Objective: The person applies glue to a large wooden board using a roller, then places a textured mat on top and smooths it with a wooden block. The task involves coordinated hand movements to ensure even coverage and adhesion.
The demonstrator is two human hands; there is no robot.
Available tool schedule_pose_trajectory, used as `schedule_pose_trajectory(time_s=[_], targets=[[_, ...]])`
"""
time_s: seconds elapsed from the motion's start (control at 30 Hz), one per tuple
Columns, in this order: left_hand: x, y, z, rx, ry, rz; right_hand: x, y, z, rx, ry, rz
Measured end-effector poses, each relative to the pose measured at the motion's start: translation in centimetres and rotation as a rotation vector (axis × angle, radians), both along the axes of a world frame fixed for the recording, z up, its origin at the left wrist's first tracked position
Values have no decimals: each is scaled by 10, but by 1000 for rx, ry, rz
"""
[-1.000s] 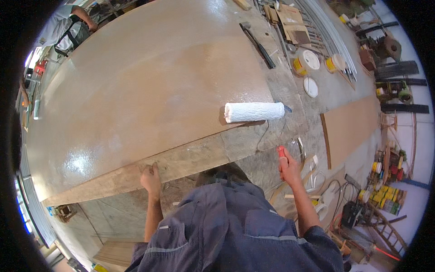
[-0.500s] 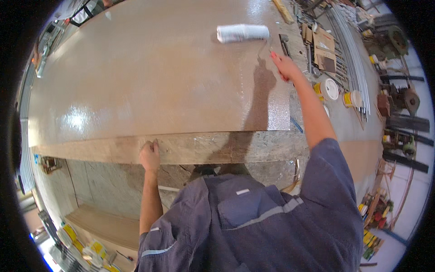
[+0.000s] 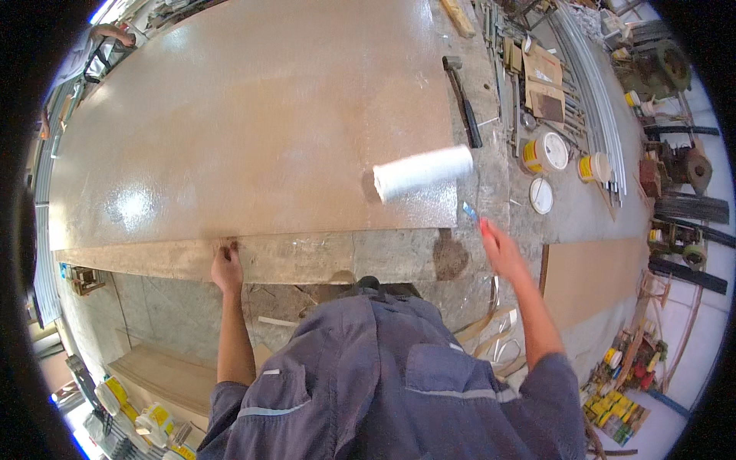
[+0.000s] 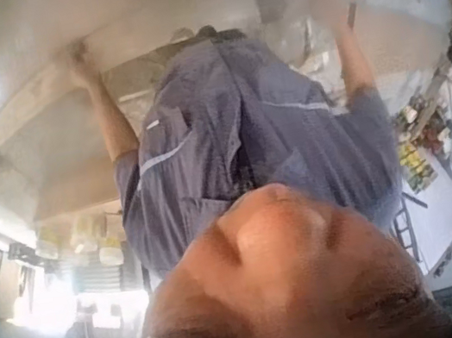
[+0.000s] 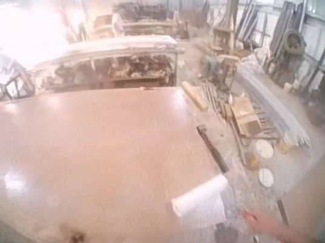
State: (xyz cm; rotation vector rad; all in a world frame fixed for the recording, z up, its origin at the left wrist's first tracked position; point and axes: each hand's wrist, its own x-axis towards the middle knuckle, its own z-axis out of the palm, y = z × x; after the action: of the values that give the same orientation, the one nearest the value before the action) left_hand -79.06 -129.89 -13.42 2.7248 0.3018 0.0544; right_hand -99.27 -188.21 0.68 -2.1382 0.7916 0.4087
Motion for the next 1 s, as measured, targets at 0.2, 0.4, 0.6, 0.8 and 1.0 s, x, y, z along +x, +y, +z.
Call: schedule_pose_trajectory(time_s=[0.2, 0.4, 0.6, 0.8, 1.0], targets=[[1, -11, 4, 47, 4, 67, -86, 34, 3, 7, 92, -215], [-1, -2, -6, 12, -54, 38, 77, -14, -31, -144, -101, 32], [6, -7, 2, 139, 43, 55, 373, -18, -23, -99, -199, 201], [14, -10, 0, 152, 16, 37, 455, 17, -39, 75, -152, 37], [4, -7, 3, 139, 93, 101, 226, 2, -30, 75, -102, 145]])
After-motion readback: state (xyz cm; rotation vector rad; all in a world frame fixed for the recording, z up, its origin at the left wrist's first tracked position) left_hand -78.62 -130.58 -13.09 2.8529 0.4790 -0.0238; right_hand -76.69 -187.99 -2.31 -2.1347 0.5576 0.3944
